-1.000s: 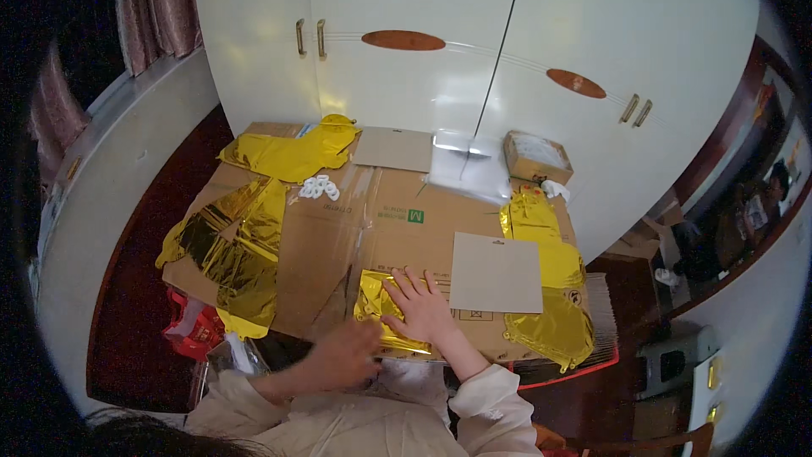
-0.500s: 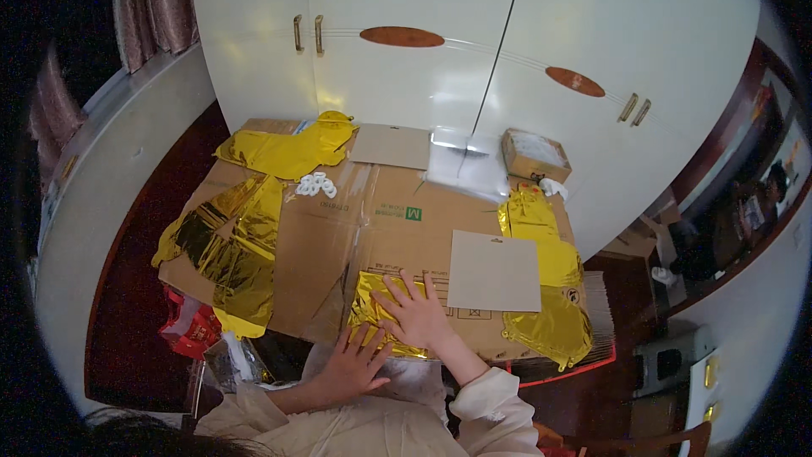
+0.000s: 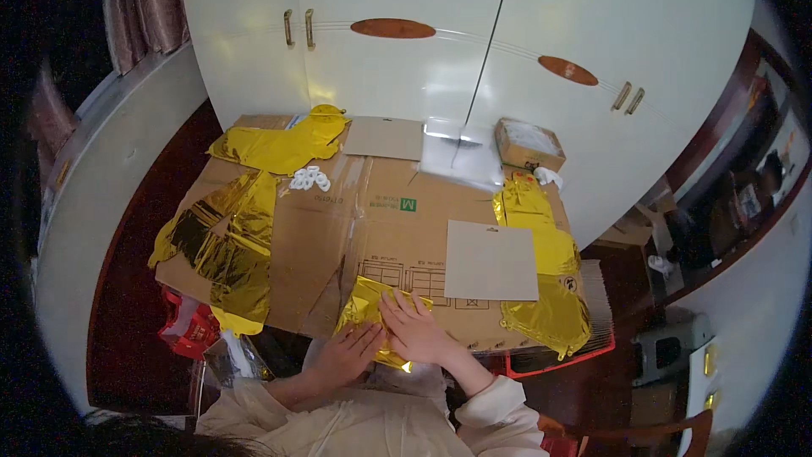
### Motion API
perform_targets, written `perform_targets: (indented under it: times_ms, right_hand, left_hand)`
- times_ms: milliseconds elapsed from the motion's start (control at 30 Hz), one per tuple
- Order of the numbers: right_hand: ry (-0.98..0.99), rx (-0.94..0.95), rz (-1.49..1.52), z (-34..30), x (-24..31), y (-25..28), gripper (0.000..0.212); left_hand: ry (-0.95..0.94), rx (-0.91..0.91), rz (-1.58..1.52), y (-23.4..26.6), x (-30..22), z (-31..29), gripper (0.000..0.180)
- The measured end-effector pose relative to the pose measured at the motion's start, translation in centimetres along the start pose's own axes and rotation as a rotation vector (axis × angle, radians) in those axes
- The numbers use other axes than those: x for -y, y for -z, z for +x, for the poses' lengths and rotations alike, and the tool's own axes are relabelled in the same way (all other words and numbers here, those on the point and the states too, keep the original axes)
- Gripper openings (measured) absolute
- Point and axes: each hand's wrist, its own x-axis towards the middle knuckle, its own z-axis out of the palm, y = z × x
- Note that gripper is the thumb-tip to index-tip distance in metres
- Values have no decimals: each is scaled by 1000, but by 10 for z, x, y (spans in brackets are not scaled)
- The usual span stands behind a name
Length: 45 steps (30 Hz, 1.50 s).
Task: Folding gold-colored foil decorations and placing them into cardboard boxes for packaging.
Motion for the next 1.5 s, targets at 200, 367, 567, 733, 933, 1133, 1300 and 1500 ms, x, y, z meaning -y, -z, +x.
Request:
perform_targets:
  times_ms: [200,367,567,733,933,1133,1300,1500]
  right_hand:
    - [-37,-25,718,-27,-25,34,62]
    - [-192,-262,147,-37,-58,74,71]
    - [-292,-47,-207,-63,-59,39,101]
    - [-15,-96,-360,-73,3,36,71]
    - [-167,-353,-231,-83,15,72,37]
    - [-347,-1299,1023,-21,-3,135,26]
    - [-566,-701,1073,7,-60,78,32]
    - [-390,-790,1143,22,-60,83,25]
  left_hand:
    - [-65,-97,-169,5,12,2,38]
    - [679,184,-715,43,25,-1,24]
    - [1154,-534,-2114,42,43,-8,25]
    - [1118,-665,-2249,32,45,-27,30]
    - [1165,-736,-2222,36,38,-34,31]
    - [1221,-737,-2291,33,31,-28,32]
    - [1224,-706,-2261,40,29,-25,31]
    - [1220,-687,-2263,24,30,-42,32]
